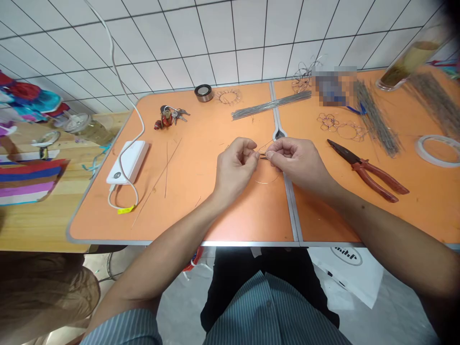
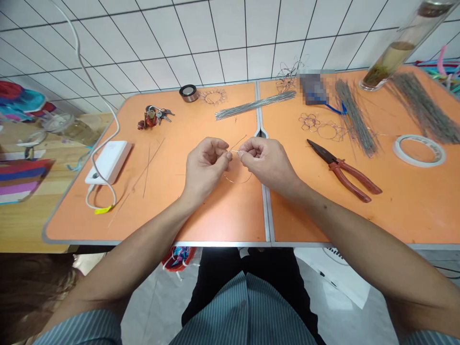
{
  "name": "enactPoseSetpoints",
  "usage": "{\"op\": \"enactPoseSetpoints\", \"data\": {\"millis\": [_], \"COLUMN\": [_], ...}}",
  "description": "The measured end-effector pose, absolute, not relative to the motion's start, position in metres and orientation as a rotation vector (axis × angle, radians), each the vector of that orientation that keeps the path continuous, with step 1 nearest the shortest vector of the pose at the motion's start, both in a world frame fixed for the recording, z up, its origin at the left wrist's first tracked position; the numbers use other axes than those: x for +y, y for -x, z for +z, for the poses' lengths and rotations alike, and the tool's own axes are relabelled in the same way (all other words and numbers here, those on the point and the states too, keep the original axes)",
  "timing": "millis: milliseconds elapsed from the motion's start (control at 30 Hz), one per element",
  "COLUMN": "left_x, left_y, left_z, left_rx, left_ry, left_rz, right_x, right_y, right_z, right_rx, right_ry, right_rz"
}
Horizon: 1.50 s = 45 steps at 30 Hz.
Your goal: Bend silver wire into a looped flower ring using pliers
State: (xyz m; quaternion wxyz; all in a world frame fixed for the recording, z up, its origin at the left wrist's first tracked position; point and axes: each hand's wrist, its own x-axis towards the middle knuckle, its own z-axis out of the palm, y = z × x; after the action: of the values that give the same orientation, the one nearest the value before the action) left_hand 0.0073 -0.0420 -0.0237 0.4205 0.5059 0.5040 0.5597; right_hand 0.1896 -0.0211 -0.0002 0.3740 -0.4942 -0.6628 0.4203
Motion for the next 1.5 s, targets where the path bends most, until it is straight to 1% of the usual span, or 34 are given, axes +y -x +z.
{"op": "enactPoseSetpoints", "data": {"millis": [133, 300, 500, 633, 900, 1067, 1233, 1500], "left_x": [-0.044, -0.045, -0.046, -0.047, -0.039, -0.036, -0.036, -0.038], "left_y": [-0.006, -0.002, 0.0, 0.0, 0.007, 0.012, 0.012, 0.012], "left_z": [-0.024, -0.023, -0.025, -0.027, -0.045, -0.047, -0.049, -0.045], "left_rx": [1.372, 1.397, 1.438, 1.431, 1.513, 1.675, 1.727, 1.722], "left_ry": [-1.559, -1.899, -1.978, -2.013, -2.513, -2.524, -2.544, -2.582], "left_rz": [1.4, 1.348, 1.295, 1.32, 1.311, 1.194, 1.11, 1.103], "right_x": [-0.024, -0.025, -0.025, -0.025, -0.025, -0.024, -0.025, -0.026], "right_y": [-0.189, -0.19, -0.191, -0.19, -0.189, -0.189, -0.189, -0.19], "right_z": [0.002, 0.004, 0.004, 0.003, 0.0, 0.001, 0.001, 0.004], "right_rx": [-1.685, -1.706, -1.747, -1.749, -1.757, -1.741, -1.733, -1.766], "right_ry": [1.249, 1.255, 1.255, 1.253, 1.266, 1.317, 1.296, 1.321], "right_rz": [1.103, 1.095, 1.051, 1.043, 1.056, 1.04, 1.046, 1.047]}}
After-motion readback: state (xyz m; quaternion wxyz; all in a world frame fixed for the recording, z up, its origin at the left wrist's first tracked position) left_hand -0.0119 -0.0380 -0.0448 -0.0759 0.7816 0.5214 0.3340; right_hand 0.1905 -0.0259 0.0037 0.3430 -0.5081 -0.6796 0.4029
